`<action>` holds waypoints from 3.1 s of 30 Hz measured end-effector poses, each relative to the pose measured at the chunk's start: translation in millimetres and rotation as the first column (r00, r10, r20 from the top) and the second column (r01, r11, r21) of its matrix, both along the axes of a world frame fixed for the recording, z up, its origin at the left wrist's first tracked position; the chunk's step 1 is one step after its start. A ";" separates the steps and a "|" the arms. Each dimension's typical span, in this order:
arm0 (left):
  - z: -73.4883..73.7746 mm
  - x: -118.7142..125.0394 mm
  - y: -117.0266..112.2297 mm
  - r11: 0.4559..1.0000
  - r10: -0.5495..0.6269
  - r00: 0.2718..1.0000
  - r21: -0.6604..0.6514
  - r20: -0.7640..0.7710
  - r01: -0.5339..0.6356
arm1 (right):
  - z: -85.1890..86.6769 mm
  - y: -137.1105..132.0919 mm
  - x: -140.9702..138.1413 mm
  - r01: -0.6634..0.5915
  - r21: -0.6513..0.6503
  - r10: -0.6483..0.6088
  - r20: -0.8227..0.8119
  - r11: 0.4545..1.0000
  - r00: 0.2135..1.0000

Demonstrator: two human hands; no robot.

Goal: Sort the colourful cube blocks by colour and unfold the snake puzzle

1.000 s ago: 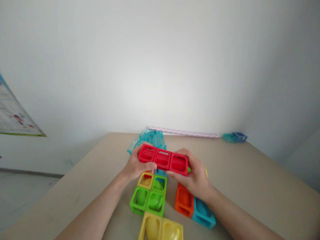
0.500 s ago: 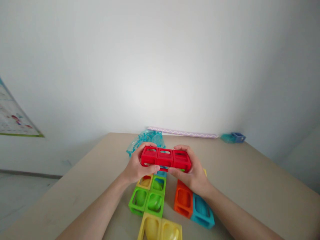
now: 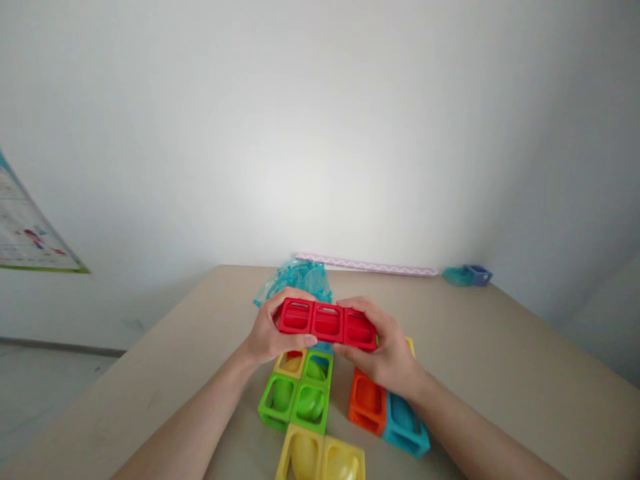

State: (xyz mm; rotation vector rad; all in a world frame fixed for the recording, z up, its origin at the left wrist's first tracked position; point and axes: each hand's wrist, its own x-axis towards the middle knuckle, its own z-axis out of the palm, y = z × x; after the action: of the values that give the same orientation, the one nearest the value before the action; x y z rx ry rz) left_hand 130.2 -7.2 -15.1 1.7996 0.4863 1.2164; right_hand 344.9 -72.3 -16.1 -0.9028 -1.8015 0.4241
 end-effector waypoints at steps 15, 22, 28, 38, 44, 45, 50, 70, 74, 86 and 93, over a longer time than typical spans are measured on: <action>-0.3 -1.6 1.6 0.991 -0.092 0.996 0.096 0.011 0.090 | 6.0 -3.8 0.4 -0.002 0.009 0.002 0.043 1.000 0.999; -2.2 10.9 0.0 0.997 -0.035 0.981 -0.064 0.191 0.048 | 6.2 -2.8 -2.0 0.150 0.145 -0.171 0.141 0.978 0.975; -9.2 13.3 5.0 0.977 -0.101 0.959 -0.155 0.266 0.146 | 3.6 15.3 17.6 0.312 0.040 -0.314 0.080 0.949 0.946; -16.6 8.8 5.5 0.981 -0.158 0.985 -0.106 0.063 0.164 | -41.1 76.5 117.3 0.588 -0.234 -0.633 -0.300 0.774 0.714; -16.6 6.9 7.9 0.995 -0.087 0.996 -0.041 -0.017 0.086 | -63.2 87.0 130.2 0.737 -0.299 -0.786 -0.087 0.606 0.612; -17.2 6.8 8.4 0.997 -0.075 0.997 -0.023 -0.026 0.074 | -63.8 87.6 130.1 0.756 -0.293 -0.800 -0.056 0.585 0.597; -23.7 6.0 10.9 0.998 -0.035 0.999 0.053 -0.007 0.035 | -63.2 83.8 138.0 0.844 -0.202 -0.854 0.060 0.497 0.517; -30.7 4.3 17.1 0.986 -0.001 0.998 0.165 -0.060 0.010 | -64.3 56.5 167.7 0.733 0.185 -0.706 0.497 0.655 0.505; -25.5 4.8 14.7 0.981 0.003 0.997 0.191 -0.083 0.013 | -54.1 52.7 159.0 0.780 0.198 -0.767 0.433 0.594 0.474; -10.1 6.6 4.6 0.937 -0.077 0.931 0.294 -0.357 0.190 | -2.4 10.2 54.3 0.116 -0.112 -0.041 0.519 0.987 0.854; -15.2 11.8 3.7 0.928 -0.021 0.896 0.324 -0.445 0.183 | -8.0 4.1 26.0 0.132 -0.118 -0.069 0.430 0.984 0.900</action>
State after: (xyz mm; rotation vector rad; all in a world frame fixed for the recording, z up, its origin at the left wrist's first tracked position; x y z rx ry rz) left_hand 141.9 -3.6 -30.3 2.4027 0.4250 0.8599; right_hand 370.9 -68.2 -24.1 -1.2609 -2.1259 0.3087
